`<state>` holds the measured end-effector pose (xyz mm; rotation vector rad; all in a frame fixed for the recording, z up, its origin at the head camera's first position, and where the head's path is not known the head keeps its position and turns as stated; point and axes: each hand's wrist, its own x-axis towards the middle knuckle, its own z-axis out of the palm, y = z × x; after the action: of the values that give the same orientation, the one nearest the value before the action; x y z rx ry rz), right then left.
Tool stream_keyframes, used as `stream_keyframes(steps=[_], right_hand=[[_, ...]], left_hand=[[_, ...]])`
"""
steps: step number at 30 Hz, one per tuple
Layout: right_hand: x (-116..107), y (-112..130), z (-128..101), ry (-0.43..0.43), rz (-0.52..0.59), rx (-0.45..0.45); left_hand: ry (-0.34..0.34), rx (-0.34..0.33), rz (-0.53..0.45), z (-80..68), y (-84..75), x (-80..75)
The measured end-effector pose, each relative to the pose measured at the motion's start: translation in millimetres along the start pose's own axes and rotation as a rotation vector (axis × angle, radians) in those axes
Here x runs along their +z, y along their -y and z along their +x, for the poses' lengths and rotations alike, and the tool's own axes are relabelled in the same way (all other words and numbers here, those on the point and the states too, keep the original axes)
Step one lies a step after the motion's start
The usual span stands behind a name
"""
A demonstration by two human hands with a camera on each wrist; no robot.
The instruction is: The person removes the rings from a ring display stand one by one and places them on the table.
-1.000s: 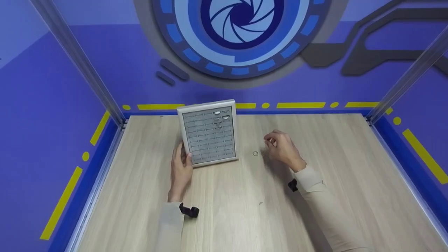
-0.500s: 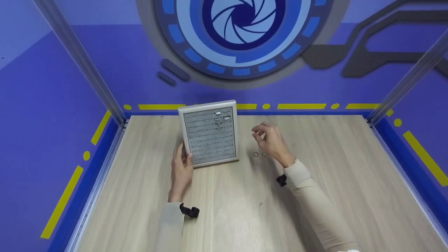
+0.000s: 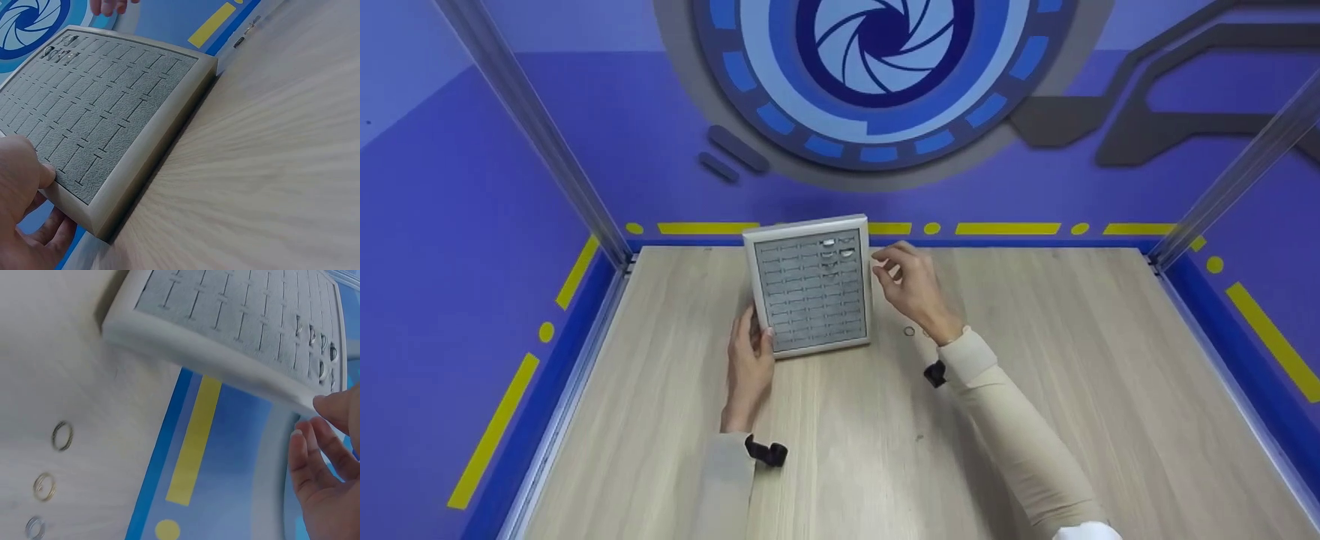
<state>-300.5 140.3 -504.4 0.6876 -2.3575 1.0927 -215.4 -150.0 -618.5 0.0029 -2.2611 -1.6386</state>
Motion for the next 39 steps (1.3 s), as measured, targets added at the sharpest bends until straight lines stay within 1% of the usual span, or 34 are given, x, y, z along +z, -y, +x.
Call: stream_keyframes(steps=[8,15,17,19,22,25,27,31,39], right_hand=[[16.6,8.4,10.8,-0.038,0.013,-0.063],[29.1,14.5,17.1,-0.077,0.018,-0.108],[32.3,17.1,18.9,-0.071,-0.013,-0.126],[35.2,19.8,19.9,-0.061,-0.07,-0.147],[39.0,22.9,20.7,-0.053,-0.179,-0.174],[41.3,24.6,21.1,-0.055,-0.246,-0.184],[41.9,25.4,21.4,-0.059,-0.263,-0.188],[42.3,25.9,22.3,-0.059,-0.264,-0.196],[44.3,23.1,20.4,-0.047,-0.282,-0.2]], left_hand=[[0.002,0.009,0.003,0.8,0.5,-0.4],[0.009,0.039,0.053,1.9,0.0,-2.1],[0.008,0.055,0.076,1.9,-0.6,-2.3],[0.006,0.062,0.09,1.4,-0.7,-2.3],[0.003,0.064,0.102,0.4,-0.9,-1.8],[0.004,0.053,0.094,0.1,-0.8,-1.0],[0.004,0.054,0.091,0.2,-0.8,-0.6],[0.0,0.058,0.094,0.9,-0.4,-0.1],[-0.004,0.043,0.129,-1.3,-0.1,-1.1]])
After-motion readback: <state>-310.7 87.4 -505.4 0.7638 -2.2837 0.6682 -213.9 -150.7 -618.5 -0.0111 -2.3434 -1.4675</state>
